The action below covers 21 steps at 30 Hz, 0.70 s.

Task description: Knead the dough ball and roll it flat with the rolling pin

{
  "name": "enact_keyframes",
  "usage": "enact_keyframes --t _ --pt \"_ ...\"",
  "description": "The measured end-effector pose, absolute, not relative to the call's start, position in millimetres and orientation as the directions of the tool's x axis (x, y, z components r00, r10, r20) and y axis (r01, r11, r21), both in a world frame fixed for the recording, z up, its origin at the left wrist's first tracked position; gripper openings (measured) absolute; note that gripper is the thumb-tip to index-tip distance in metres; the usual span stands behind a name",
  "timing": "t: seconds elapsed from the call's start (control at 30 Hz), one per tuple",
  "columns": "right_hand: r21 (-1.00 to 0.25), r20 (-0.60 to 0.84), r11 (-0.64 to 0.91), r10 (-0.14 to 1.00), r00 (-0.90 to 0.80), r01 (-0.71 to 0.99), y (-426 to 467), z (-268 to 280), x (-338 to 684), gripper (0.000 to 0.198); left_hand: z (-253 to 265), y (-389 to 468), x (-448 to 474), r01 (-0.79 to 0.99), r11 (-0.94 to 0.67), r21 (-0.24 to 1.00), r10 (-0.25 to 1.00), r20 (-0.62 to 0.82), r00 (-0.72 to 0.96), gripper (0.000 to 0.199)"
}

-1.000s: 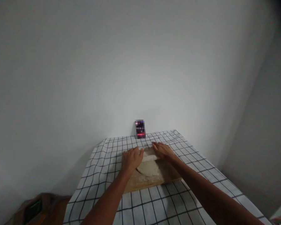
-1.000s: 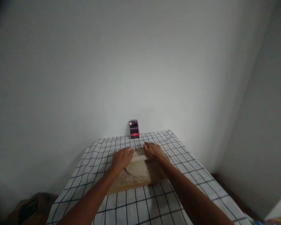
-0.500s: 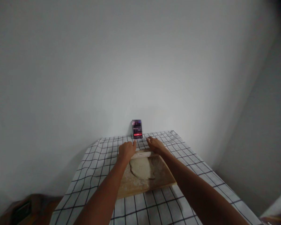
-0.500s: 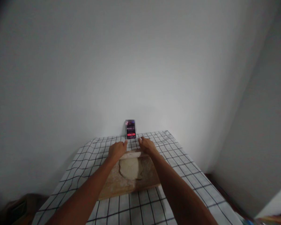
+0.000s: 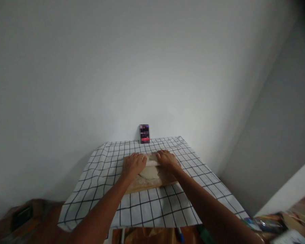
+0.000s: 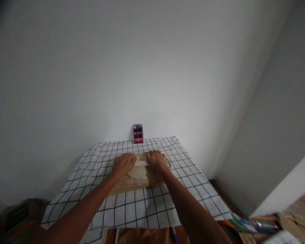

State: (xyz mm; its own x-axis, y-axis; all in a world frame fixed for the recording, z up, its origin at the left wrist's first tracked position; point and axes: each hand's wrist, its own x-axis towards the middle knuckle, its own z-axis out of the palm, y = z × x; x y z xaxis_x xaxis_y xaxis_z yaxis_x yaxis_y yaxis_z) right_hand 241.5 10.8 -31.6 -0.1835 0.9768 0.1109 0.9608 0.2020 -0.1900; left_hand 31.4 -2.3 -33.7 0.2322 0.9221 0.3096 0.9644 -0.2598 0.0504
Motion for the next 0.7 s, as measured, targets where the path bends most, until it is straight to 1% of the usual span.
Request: enact_keyframes --t 0.13,0.27,0.37,0.43,0.53,0.63,0.7 --pt "-0.206 0.205 0.213 0.964 -0.17 0.955 -25.3 -36.9 244.7 0.045 -44.2 -32.8 31.0 0.94 -0.336 0.059 0.875 0.389 0.288 0.051" --pt "-0.221 0.266 0.244 0.946 -0.183 0.944 -61.6 -48.1 248.4 0.05 -49.8 -69.8 25.6 0.914 -0.396 0.089 0.858 0.39 0.334 0.05" --pt "-0.242 0.303 0.248 0.938 -0.17 0.938 -84.1 -59.9 251.1 0.054 -53.6 -95.5 20.6 0.884 -0.459 0.084 0.829 0.397 0.393 0.053" --pt "-0.247 0.321 0.258 0.931 -0.172 0.934 -92.7 -66.3 252.1 0.054 -56.2 -106.6 17.8 0.879 -0.47 0.083 0.822 0.405 0.401 0.054" --pt "-0.245 0.341 0.268 0.923 -0.176 0.932 -92.1 -69.5 252.1 0.053 -59.3 -110.0 14.4 0.869 -0.488 0.084 0.809 0.419 0.413 0.054" --pt "-0.225 0.34 0.273 0.922 -0.187 0.935 -76.8 -63.7 250.0 0.053 -60.4 -95.9 13.6 0.851 -0.517 0.095 0.794 0.425 0.435 0.051" --pt "-0.199 0.316 0.26 0.93 -0.189 0.945 -61.6 -55.2 246.9 0.052 -59.7 -77.8 15.7 0.866 -0.488 0.108 0.811 0.423 0.404 0.05"
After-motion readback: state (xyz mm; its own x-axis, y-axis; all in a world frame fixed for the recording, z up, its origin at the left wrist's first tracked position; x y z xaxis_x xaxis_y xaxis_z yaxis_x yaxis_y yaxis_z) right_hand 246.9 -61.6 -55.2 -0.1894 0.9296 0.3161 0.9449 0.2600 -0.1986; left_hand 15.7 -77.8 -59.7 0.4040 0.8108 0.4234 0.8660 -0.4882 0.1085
